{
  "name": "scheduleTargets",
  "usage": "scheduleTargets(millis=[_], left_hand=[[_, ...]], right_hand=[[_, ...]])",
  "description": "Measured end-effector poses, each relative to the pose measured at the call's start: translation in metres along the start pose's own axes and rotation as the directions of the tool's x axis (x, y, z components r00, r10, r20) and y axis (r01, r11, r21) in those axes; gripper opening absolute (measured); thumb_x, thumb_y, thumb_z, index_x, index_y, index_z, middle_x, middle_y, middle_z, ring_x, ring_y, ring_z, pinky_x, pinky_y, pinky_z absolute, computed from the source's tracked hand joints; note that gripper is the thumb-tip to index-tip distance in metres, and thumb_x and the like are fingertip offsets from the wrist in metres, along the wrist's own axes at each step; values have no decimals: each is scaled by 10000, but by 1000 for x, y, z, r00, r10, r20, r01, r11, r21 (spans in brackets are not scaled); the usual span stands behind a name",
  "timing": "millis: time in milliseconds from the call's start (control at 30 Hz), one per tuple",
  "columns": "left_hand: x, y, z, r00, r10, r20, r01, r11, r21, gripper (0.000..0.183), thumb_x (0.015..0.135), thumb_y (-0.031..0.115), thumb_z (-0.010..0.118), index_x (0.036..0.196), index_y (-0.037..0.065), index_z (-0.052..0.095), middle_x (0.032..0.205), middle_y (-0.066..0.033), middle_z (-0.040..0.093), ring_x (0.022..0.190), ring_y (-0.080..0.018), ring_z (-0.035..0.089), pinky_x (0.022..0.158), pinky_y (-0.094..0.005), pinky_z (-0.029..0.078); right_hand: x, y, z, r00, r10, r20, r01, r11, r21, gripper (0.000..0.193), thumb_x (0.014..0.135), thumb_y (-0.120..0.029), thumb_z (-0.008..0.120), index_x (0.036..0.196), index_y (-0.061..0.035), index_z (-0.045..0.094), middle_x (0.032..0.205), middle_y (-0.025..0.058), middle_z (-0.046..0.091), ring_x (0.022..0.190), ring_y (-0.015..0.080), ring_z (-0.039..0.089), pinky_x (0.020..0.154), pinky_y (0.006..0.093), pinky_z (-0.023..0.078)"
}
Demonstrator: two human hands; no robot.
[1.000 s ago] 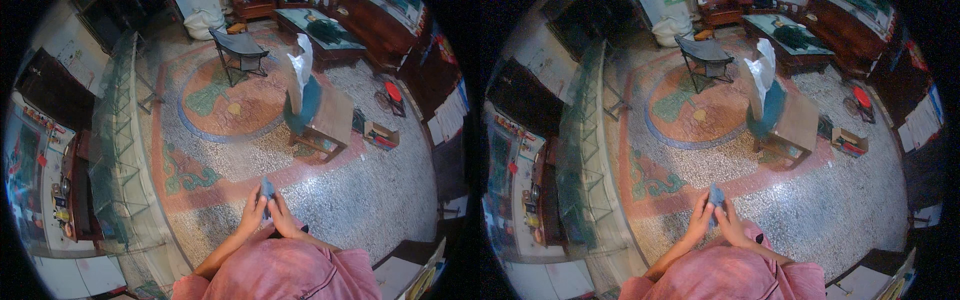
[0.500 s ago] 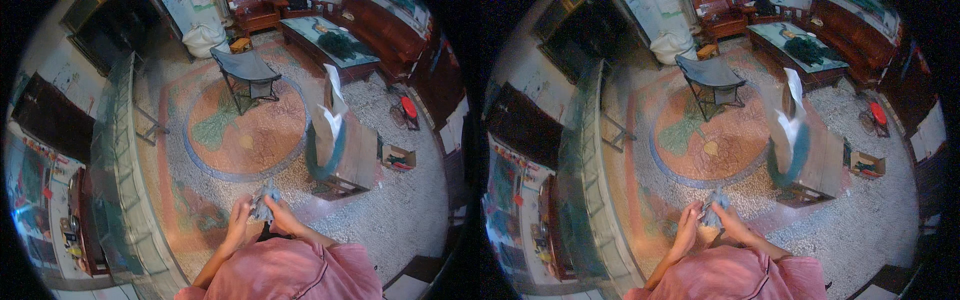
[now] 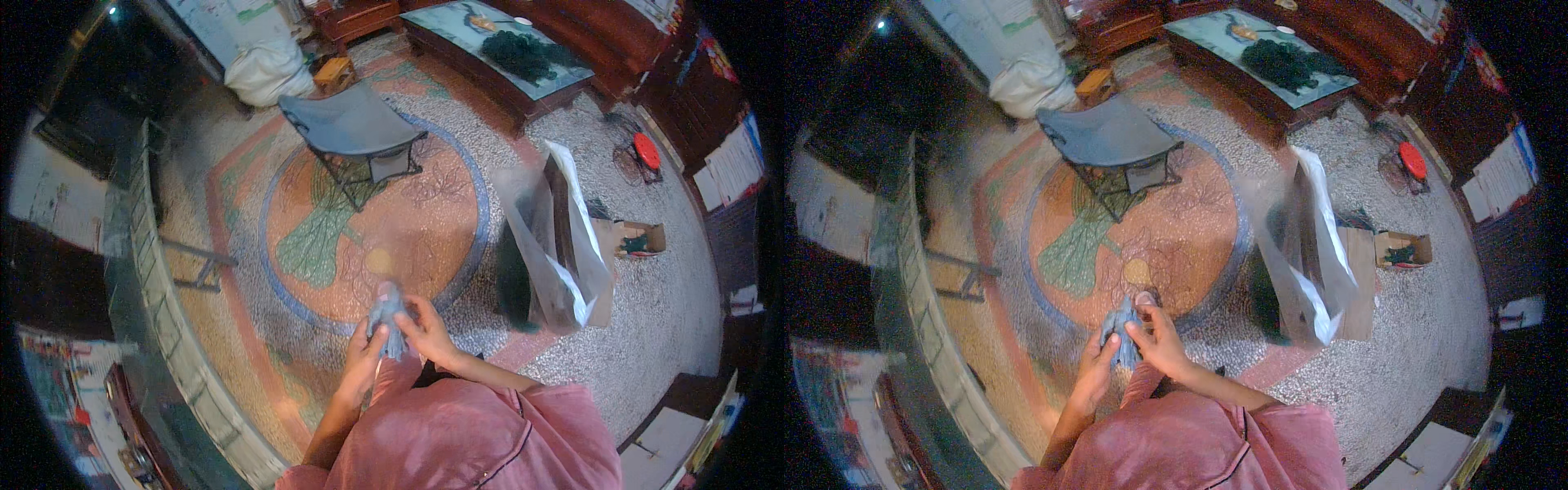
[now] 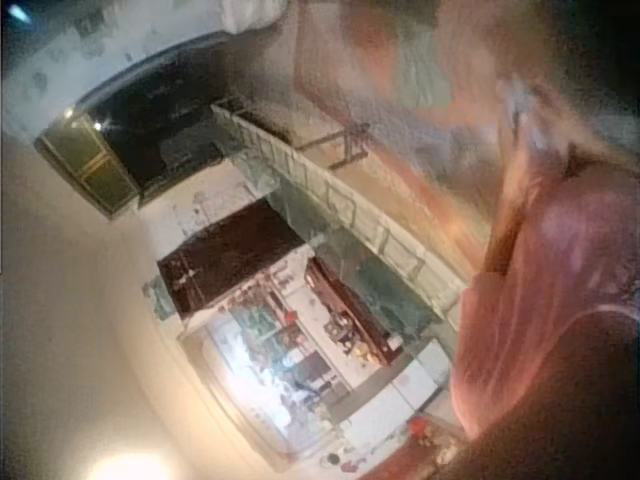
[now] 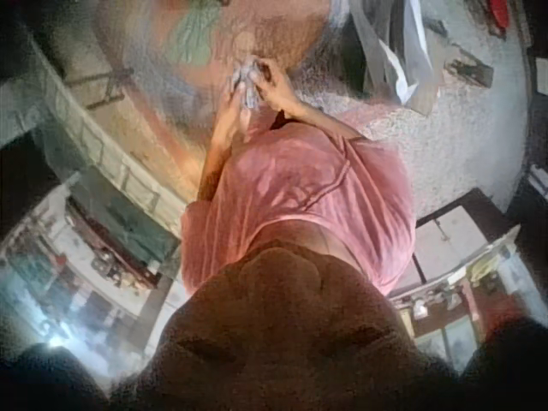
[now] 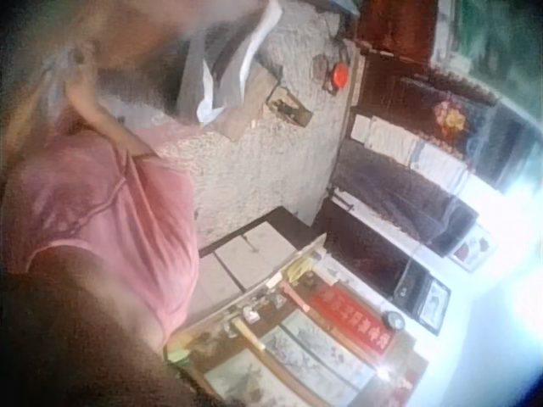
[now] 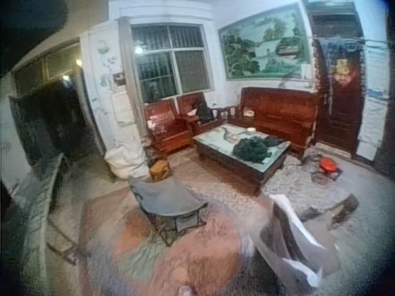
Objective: The person uses a small tool to thread and tie a long green mesh fishing net structure laid out across several tables.
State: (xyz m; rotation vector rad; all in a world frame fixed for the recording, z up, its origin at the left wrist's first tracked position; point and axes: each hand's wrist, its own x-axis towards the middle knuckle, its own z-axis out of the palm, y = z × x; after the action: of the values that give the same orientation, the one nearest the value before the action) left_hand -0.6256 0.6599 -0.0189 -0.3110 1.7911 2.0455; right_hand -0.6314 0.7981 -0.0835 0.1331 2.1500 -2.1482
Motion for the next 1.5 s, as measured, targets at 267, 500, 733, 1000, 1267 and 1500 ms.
scheduleTargets(millis=[267, 500, 733, 1000, 1267, 1500], left_hand=[[164, 105, -14, 952, 177, 252, -261, 897, 358, 483, 855, 134, 547, 1268, 0, 335, 1133, -98, 481, 1006, -177, 486, 836, -296, 421], [280, 173, 8, 885, 139, 443, -237, 956, 174, 554, 832, 136, 590, 1291, 5, 310, 1252, -132, 414, 1116, -221, 453, 904, -334, 405], [409, 204, 75, 834, 535, 140, -534, 715, 451, 528, 848, 146, 563, 1289, 15, 303, 1229, -116, 405, 1138, -211, 408, 955, -344, 343], [554, 240, 172, 929, 330, 171, -331, 943, -23, 534, 828, 67, 581, 1252, 21, 261, 1113, -115, 478, 999, -171, 475, 853, -291, 397], [668, 261, 261, 946, 216, 242, -264, 946, 187, 506, 785, -32, 585, 1198, 18, 296, 1038, -93, 508, 940, -148, 500, 807, -278, 426], [769, 270, 350, 878, 29, 478, -71, 995, 72, 378, 851, 80, 523, 1178, 15, 345, 1084, -91, 499, 988, -158, 486, 873, -300, 392]], right_hand=[[150, -63, 7, 969, 217, -120, -135, 867, 479, 548, 836, -384, 574, 1216, -45, 373, 1080, 104, 498, 899, 140, 508, 743, 295, 454], [271, -94, -35, 967, 247, -65, -146, 743, 653, 477, 885, -418, 448, 1175, -39, 451, 1067, 63, 537, 941, 168, 525, 833, 327, 429], [396, -109, -77, 942, 337, 4, -191, 524, 830, 508, 894, -487, 379, 1160, -74, 507, 1067, 44, 582, 924, 156, 558, 759, 302, 441], [521, -140, -212, 965, 95, -244, -10, 944, 330, 425, 903, -371, 444, 1036, 7, 583, 1009, 79, 577, 946, 161, 516, 839, 267, 389], [591, -133, -306, 936, 59, -348, -4, 988, 157, 368, 903, -254, 480, 1187, -21, 471, 1078, 72, 542, 965, 128, 516, 827, 263, 424], [677, -96, -399, 833, 125, -539, 14, 969, 247, 322, 853, -254, 561, 1078, -24, 546, 988, 78, 560, 851, 125, 532, 692, 252, 443]])
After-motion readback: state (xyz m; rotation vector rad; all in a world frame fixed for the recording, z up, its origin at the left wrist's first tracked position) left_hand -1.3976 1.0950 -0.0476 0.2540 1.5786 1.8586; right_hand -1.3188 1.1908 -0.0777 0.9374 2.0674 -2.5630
